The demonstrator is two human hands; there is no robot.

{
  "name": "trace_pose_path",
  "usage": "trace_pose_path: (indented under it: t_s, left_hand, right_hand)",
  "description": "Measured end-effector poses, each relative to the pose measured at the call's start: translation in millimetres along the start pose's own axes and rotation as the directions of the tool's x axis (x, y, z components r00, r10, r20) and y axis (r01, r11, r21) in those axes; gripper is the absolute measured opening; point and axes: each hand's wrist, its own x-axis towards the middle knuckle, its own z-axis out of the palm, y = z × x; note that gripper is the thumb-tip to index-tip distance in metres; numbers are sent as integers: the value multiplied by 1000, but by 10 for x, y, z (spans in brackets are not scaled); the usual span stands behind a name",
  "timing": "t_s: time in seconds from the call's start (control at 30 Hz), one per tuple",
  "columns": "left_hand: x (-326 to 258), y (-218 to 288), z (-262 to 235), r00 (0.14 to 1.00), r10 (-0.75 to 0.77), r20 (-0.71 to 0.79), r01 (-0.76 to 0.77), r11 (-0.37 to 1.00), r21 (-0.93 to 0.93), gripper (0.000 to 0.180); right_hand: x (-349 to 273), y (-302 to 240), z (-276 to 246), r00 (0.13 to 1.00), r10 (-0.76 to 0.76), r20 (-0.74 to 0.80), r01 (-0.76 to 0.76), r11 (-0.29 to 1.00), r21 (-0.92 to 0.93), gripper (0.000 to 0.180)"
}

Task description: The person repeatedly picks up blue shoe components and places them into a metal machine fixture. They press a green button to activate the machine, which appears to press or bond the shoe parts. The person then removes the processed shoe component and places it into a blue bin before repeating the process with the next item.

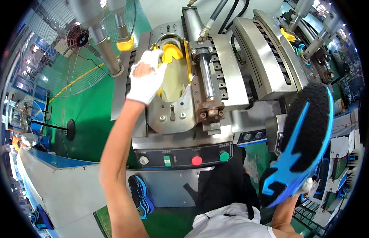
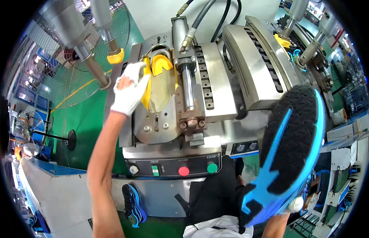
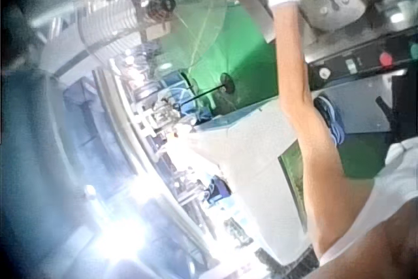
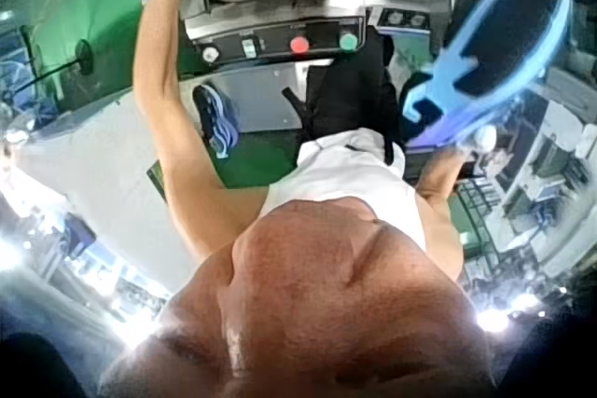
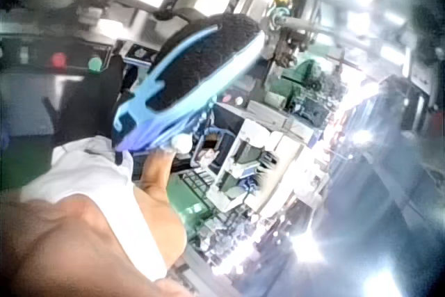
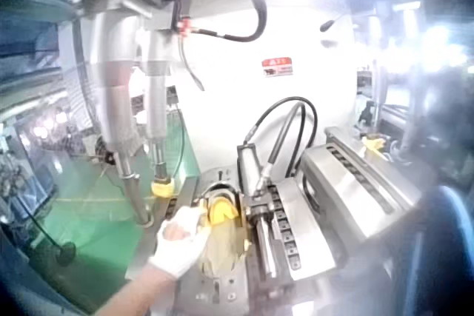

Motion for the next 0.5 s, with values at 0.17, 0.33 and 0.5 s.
trace_pose_path:
  t_s: [0.17,0.33,0.5]
  left_hand:
    - [1117,-514,1026,915,-258,311,132,918,374,41]
    - [1189,-904,1864,931,-192,311,64,924,377,25]
    - [1241,-943,1919,939,-72,336,-41,946,320,31]
  right_hand:
    - [23,219,-599,982,-8,-187,14,999,31,26]
    - [-109,458,-977,941,5,-339,17,998,63,24]
    - [116,660,-958,920,98,-379,-71,994,86,23]
